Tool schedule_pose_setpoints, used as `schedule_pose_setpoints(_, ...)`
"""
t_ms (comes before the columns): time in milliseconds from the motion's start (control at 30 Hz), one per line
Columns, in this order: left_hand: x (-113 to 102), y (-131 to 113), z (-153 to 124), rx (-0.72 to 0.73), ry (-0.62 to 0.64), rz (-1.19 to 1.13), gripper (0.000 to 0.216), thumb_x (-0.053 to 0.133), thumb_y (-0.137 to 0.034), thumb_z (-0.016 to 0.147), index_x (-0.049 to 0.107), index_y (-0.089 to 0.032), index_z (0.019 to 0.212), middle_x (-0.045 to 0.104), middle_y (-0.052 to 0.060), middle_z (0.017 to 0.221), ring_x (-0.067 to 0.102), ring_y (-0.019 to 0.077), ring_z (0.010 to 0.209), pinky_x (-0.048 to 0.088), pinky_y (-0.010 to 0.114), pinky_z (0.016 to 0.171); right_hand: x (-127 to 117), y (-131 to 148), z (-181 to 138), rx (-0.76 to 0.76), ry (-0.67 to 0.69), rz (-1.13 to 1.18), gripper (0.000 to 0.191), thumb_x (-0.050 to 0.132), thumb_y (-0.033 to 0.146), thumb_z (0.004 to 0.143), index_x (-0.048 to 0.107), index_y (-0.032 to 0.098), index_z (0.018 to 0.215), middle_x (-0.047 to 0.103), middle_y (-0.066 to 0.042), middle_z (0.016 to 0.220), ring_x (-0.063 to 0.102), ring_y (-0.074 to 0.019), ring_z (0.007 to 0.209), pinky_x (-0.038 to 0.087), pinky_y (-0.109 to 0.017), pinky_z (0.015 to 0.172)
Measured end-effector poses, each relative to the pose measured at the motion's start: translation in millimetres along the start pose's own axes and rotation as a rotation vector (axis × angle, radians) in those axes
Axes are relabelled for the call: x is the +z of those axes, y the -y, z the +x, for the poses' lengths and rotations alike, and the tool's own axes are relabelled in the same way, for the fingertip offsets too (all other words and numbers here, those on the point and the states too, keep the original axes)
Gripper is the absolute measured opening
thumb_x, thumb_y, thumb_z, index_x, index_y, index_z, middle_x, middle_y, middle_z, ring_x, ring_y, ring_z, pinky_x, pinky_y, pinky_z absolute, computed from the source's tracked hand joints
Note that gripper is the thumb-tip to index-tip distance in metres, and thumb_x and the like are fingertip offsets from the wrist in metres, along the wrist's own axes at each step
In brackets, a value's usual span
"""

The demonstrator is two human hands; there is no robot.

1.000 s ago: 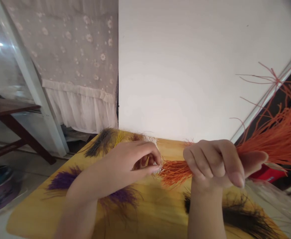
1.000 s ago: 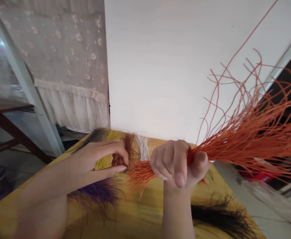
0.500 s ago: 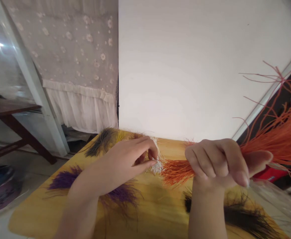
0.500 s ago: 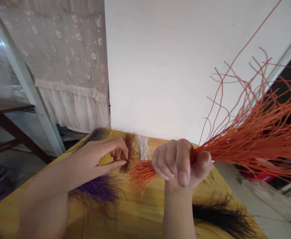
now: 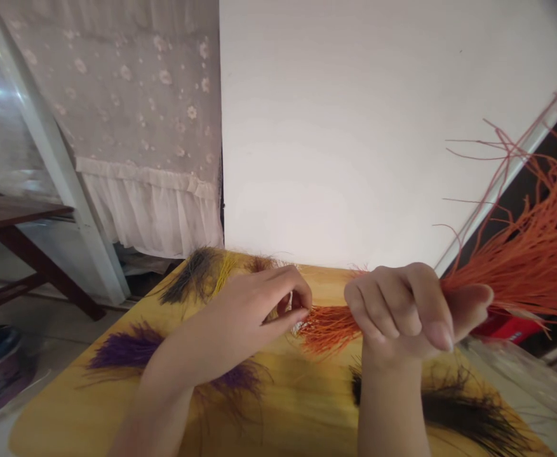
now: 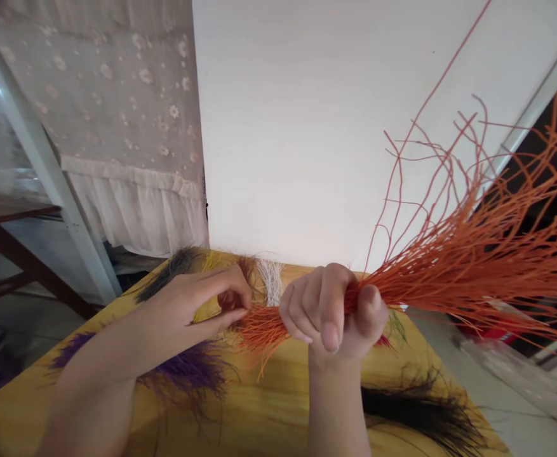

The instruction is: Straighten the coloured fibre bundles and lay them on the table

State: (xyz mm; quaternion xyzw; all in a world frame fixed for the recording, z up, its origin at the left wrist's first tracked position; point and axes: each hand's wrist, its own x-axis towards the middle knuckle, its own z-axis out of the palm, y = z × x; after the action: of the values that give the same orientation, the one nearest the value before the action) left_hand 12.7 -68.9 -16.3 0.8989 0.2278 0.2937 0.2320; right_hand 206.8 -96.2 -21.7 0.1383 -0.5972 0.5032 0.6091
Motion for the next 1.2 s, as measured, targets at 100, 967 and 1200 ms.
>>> schedule_pose_setpoints(100,2.7,-4.4,2.5,0.024,-0.014,0.015,0.005,0.055,-0.020,0.094,0.056,-0.024,0.091,0.061,-0.005,0.088,0.056,0.0117,0.080,0.041,0.027,0.074,-0.1,0.3,-0.5,0.002,-0.016,-0.005,0.055,0.056,0.033,0.093,0.033,0.020,0.045,0.024,0.010,0.040,0.013,-0.0033,0.030,0.010,-0.017,0.026)
schedule_pose_setpoints(967,-5.3,4.2,0.7,0.050,0.057,-0.044,0.003,0.059,-0.023,0.092,0.058,-0.022,0.089,0.062,-0.002,0.091,0.055,0.0147,0.085,0.042,0.029,0.079,-8.4,9.9,-3.5,-0.006,-0.007,0.025,0.059,0.059,0.032,0.092,0.023,0.021,0.047,0.021,0.011,0.038,0.015,-0.0018,0.029,0.016,-0.018,0.028)
schedule_pose_setpoints(1200,-4.6,-1.8,-2.3,0.058,0.054,-0.019,0.010,0.057,-0.025,0.093,0.054,-0.022,0.084,0.060,-0.002,0.087,0.054,0.0143,0.082,0.041,0.029,0.077,-12.7,17.5,3.6,0.045,0.154,-0.204,0.057,0.042,0.048,0.096,0.025,0.021,0.049,0.020,0.011,0.037,0.015,-0.0024,0.027,0.020,-0.019,0.028)
